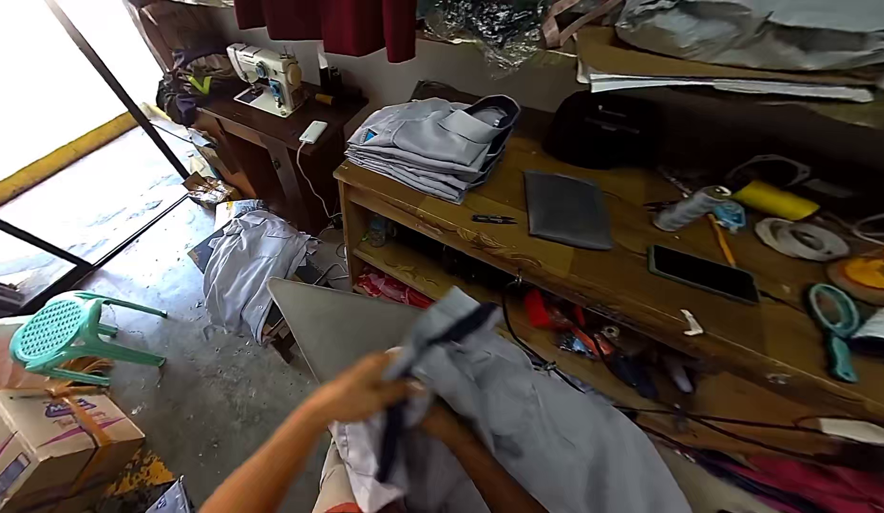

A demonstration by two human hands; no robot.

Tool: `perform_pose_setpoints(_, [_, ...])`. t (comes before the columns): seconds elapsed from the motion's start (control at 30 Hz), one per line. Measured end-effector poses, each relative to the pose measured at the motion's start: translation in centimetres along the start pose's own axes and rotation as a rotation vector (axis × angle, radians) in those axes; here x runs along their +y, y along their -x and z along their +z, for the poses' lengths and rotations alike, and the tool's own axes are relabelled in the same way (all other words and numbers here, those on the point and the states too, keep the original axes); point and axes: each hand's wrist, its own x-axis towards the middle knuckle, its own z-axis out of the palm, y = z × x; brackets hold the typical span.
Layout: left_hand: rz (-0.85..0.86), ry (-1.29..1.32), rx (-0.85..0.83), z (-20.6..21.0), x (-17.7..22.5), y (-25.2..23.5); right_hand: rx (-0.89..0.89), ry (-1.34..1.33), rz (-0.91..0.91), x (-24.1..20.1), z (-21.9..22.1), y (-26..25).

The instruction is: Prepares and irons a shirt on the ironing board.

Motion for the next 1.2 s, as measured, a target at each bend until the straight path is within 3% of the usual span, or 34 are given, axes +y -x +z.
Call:
perform_pose_setpoints(0.07, [-0.246, -0.343, 0.114, -7.0, -2.8, 1.5, 0.109, 0.031, -0.282, 4.4, 3.7, 0.2])
perform_pose_setpoints(0.17, [-0.647, -0.869, 0.272, -15.6, -9.4, 4.1, -0.174, -0.051, -0.509, 7.8, 6.3, 2.6])
perform_pose_setpoints(0.23, [-0.758, -0.981, 0.387, -17.6, -11.9, 5.4, -0.180, -0.150, -0.561, 9.8, 6.4, 4.1])
perform_pose_setpoints(0.27, [-0.741, -0.982, 0.437, -17.4, -12.2, 5.3, -0.055, -0.193, -0.535, 11.4, 6.1, 4.6])
perform_pose_setpoints(0.33, [-0.589, -0.925, 0.514, -15.2, -12.6, 3.7, 0.378, -0.208, -0.419, 15.2, 4.8, 5.1])
perform_pose_setpoints(0.43, [-0.352, -0.824, 0.490, -10.1, -13.3, -1.1, 0.926, 0.004, -0.182, 20.1, 0.5, 5.4])
perform_pose_setpoints(0.53, [-0.189, -0.703, 0.240, -2.4, -12.6, -5.7, 1.107, 0.143, -0.091, 24.6, -2.0, 5.9])
perform_pose_setpoints(0.67, [-0.128, -0.716, -0.395, 6.8, -11.3, -6.0, 1.051, 0.403, 0.096, 30.3, -1.0, 4.4])
perform_pose_setpoints(0.73, [-0.111, -0.528, -0.764, 6.5, -9.6, -3.9, 1.082, 0.479, 0.111, 31.9, -0.4, 4.0])
perform_pose_setpoints(0.8, [-0.150, -0.326, -0.928, 3.3, -8.7, -1.2, 1.089, 0.438, 0.082, 32.3, -0.5, 4.2])
perform_pose_setpoints(0.83, [-0.197, -0.264, -0.834, 0.7, -8.9, 0.3, 1.082, 0.415, 0.066, 32.5, -0.5, 4.3])
perform_pose_setpoints(0.9, [-0.327, -0.301, -0.297, -4.8, -10.1, 2.6, 1.068, 0.399, 0.051, 32.9, -0.5, 4.5])
perform_pose_setpoints(0.93, [-0.427, -0.466, -0.007, -7.0, -11.2, 3.0, 1.067, 0.401, 0.047, 33.1, -0.6, 4.5])
perform_pose_setpoints(1.0, [-0.599, -0.755, 0.311, -10.0, -14.1, 3.5, 1.065, 0.412, 0.047, 33.1, -0.6, 4.7])
perform_pose_setpoints(1.1, [-0.590, -0.763, 0.457, -10.3, -17.2, 4.5, 1.041, 0.395, 0.036, 33.3, -0.9, 4.6])
perform_pose_setpoints(1.2, [-0.680, -0.768, 0.323, -10.5, -16.9, 4.4, 1.044, 0.346, -0.002, 32.5, -0.8, 5.7])
